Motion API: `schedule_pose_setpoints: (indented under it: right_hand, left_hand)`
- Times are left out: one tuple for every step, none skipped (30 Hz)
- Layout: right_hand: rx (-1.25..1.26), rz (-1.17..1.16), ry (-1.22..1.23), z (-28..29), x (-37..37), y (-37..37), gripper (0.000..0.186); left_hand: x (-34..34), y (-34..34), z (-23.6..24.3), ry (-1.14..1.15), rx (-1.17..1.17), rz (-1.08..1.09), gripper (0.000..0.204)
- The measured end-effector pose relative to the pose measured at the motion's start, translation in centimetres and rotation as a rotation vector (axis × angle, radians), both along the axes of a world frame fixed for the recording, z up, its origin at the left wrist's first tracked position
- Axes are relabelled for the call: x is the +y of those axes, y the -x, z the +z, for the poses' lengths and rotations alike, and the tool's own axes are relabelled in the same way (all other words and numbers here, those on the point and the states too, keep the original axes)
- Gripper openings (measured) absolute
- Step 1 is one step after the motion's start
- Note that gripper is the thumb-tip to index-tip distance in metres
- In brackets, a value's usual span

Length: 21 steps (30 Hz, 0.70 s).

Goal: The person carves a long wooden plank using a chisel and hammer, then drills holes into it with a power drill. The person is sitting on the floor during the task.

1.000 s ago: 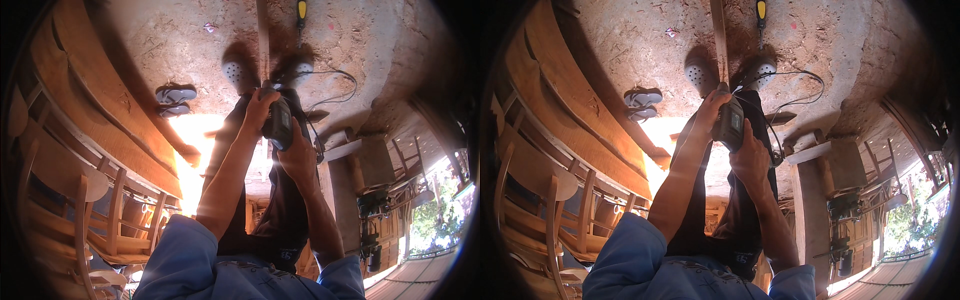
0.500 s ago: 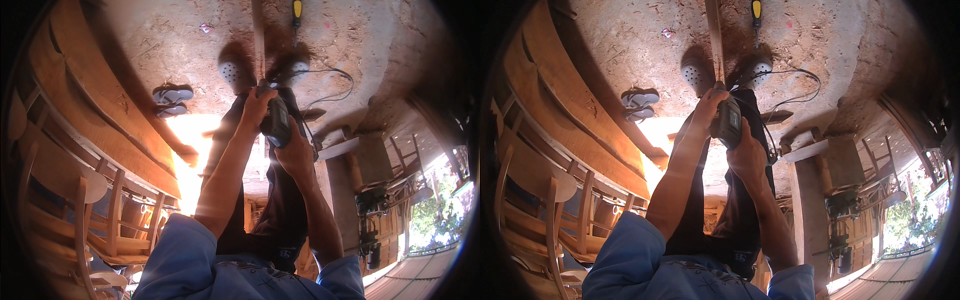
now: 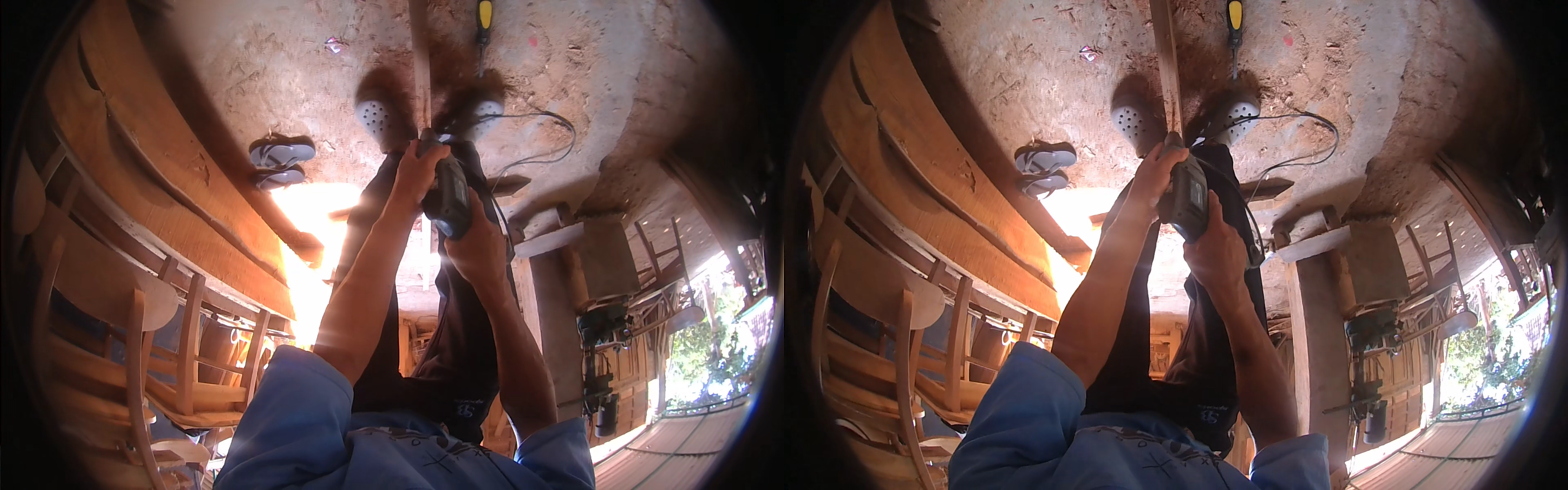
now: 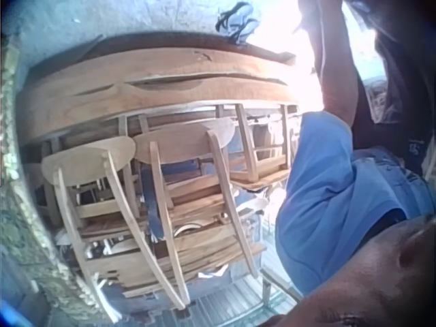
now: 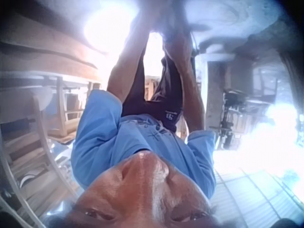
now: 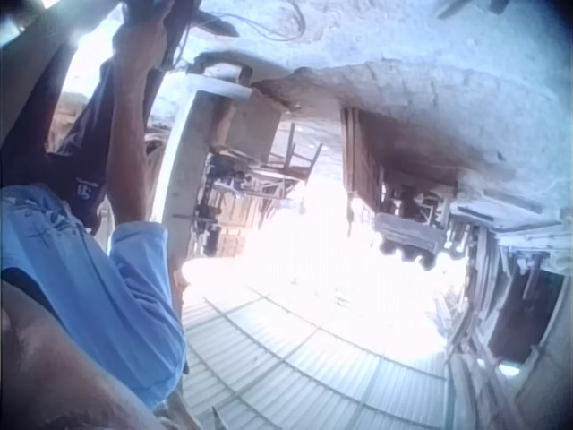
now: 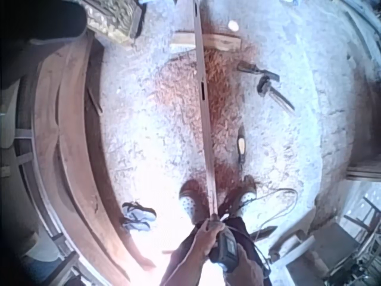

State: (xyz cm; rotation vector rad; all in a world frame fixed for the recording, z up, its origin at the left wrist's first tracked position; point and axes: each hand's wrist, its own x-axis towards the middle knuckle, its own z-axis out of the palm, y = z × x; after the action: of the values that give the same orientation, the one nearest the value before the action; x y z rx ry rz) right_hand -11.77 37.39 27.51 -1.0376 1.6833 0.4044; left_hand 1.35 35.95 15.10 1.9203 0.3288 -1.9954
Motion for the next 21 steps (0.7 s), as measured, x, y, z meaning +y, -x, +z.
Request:
schedule_pose_setpoints:
  right_hand:
    - [-0.005,0.006,0.01,-0.1,0.0,0.0,0.079]
    - [-0.006,0.0,0.016,-0.2,0.0,0.0,0.08]
    - [-0.013,-0.003,0.022,-0.2,0.0,0.0,0.081]
    - [-0.013,-0.003,0.037,-0.3,-0.1,0.0,0.081]
    - [0.001,0.017,0.012,-0.3,-0.2,0.0,0.081]
    - [0.016,0.038,-0.007,-0.4,-0.2,0.0,0.081]
    - [0.027,0.058,-0.018,-0.4,-0.3,0.0,0.081]
    - [0.033,0.065,-0.027,-0.5,-0.4,0.0,0.081]
    - [0.035,0.071,-0.026,-0.6,-0.4,-0.1,0.081]
    - [0.032,0.076,-0.023,-0.7,-0.5,-0.2,0.081]
    - [0.037,0.084,-0.02,-0.8,-0.5,-0.2,0.081]
    - [0.038,0.09,-0.016,-0.9,-0.6,-0.3,0.081]
    - [0.038,0.096,-0.014,-1.0,-0.6,-0.3,0.08]
    - [0.035,0.092,-0.012,-1.2,-0.6,-0.3,0.08]
    - [0.032,0.087,-0.014,-1.3,-0.6,-0.3,0.08]
    - [0.025,0.082,-0.006,-1.4,-0.6,-0.2,0.08]
    - [0.028,0.085,-0.006,-1.5,-0.6,-0.2,0.079]
    - [0.026,0.088,0.002,-1.7,-0.5,-0.2,0.079]
    - [0.023,0.089,0.013,-1.8,-0.5,-0.2,0.078]
    - [0.026,0.1,0.016,-1.9,-0.5,-0.2,0.078]
    - [0.029,0.11,0.022,-2.0,-0.5,-0.2,0.077]
  left_hand:
    - [0.0,0.0,-0.2,0.005,-0.006,-0.012,0.029]
    - [0.1,-0.1,-0.4,0.014,-0.012,-0.024,0.029]
    - [0.1,-0.1,-0.5,0.005,0.006,-0.007,0.029]
    - [0.2,-0.2,-0.7,-0.002,0.026,0.012,0.028]
    - [0.2,-0.2,-0.9,-0.004,0.052,0.042,0.028]
    - [0.3,-0.2,-1.0,-0.004,0.033,0.012,0.028]
    - [0.3,-0.3,-1.2,0.002,0.019,-0.007,0.028]
    - [0.4,-0.4,-1.3,0.006,0.004,-0.027,0.028]
    - [0.4,-0.4,-1.5,0.003,0.015,-0.017,0.028]
    - [0.5,-0.5,-1.6,0.002,0.026,-0.007,0.028]
    - [0.6,-0.5,-1.8,-0.017,0.038,0.011,0.028]
    - [0.7,-0.6,-2.0,0.014,0.034,0.008,0.029]
    - [0.8,-0.5,-2.1,0.028,0.03,0.012,0.029]
    - [0.8,-0.5,-2.3,0.04,0.026,0.017,0.029]
    - [0.9,-0.5,-2.4,0.034,0.013,0.001,0.029]
    - [0.9,-0.5,-2.5,0.03,0.002,-0.017,0.029]
    - [1.0,-0.5,-2.5,0.03,-0.008,-0.034,0.029]
    - [1.0,-0.4,-2.6,0.015,-0.004,-0.013,0.029]
    - [1.1,-0.4,-2.7,0.0,-0.001,0.009,0.029]
    - [1.1,-0.4,-2.8,-0.005,0.013,0.047,0.029]
    - [1.2,-0.5,-3.0,0.003,0.013,0.026,0.029]
